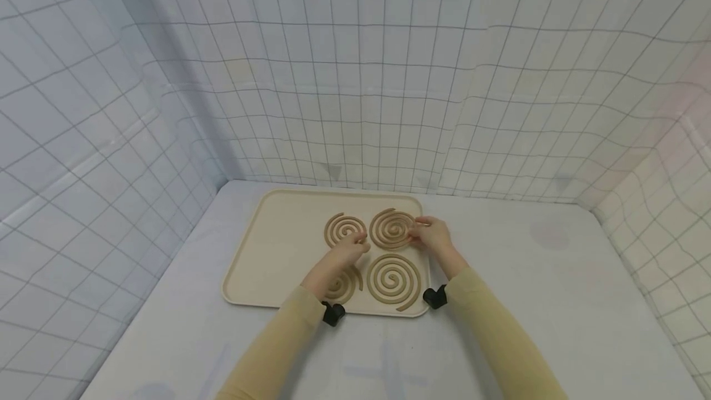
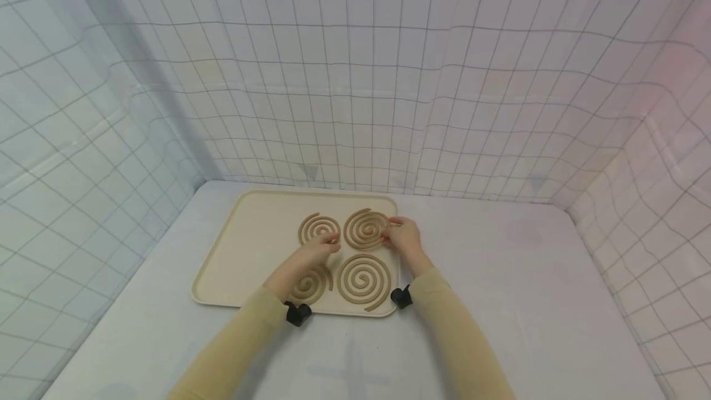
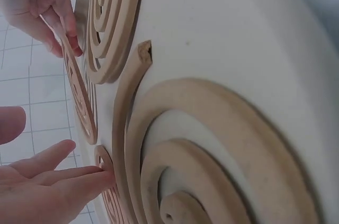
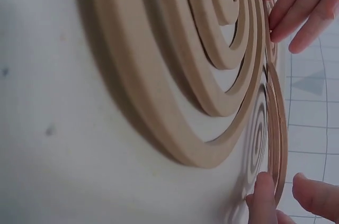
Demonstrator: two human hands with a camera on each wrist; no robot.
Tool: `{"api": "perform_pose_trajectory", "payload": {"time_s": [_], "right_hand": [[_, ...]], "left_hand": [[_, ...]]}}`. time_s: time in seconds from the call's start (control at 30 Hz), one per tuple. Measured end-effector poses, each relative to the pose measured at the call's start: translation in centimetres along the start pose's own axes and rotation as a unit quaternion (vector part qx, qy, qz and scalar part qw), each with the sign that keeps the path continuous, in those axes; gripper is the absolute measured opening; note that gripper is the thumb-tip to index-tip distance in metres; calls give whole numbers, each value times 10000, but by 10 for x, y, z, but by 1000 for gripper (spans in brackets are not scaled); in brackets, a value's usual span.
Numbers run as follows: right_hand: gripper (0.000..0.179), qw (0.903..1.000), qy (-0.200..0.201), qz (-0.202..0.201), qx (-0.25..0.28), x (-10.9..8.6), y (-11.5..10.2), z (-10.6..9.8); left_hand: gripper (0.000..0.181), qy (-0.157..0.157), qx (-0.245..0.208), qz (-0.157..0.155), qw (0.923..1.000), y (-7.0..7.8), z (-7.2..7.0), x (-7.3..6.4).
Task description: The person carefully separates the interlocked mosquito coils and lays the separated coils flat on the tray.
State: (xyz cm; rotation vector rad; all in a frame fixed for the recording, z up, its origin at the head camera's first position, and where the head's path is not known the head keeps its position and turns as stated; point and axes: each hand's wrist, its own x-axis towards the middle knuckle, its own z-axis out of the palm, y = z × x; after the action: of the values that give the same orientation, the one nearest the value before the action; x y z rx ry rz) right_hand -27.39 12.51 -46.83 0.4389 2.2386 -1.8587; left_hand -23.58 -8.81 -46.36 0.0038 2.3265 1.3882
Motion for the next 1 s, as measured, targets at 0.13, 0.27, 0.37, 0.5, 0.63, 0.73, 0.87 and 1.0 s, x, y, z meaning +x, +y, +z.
{"api": "perform_pose_trajectory", "payload": {"time_s": [0.13, 0.27, 0.37, 0.5, 0.63, 0.73, 0.87, 1.0], "right_hand": [[52, 9976, -55, -174, -663, 0, 1, 3], [50, 9893, -35, -500, -1370, -1, 2, 4], [50, 9826, -71, -695, -1723, -3, 3, 4], [49, 9735, -167, -920, -2086, -5, 4, 5], [40, 9503, -375, -1269, -2817, -9, 4, 3], [37, 9116, -747, -1816, -3612, -12, 4, 3], [39, 8611, -1438, -2383, -4255, -17, 6, 1], [38, 8460, -1808, -2289, -4462, -19, 9, 1]], "left_hand": [[53, 94, 3, -89, 9999, 0, -3, 0], [52, 98, 110, -57, 9999, -1, -7, 1], [51, 66, 89, 6, 9999, -4, -11, 1], [49, 61, 148, 170, 9997, -7, -18, 2], [46, 414, 562, 355, 9969, -13, -29, 0], [42, 677, 1050, 473, 9910, -18, -38, -7], [39, 447, 1784, 735, 9802, -24, -51, -15], [42, -187, 2238, 630, 9724, -24, -57, -20]]}}
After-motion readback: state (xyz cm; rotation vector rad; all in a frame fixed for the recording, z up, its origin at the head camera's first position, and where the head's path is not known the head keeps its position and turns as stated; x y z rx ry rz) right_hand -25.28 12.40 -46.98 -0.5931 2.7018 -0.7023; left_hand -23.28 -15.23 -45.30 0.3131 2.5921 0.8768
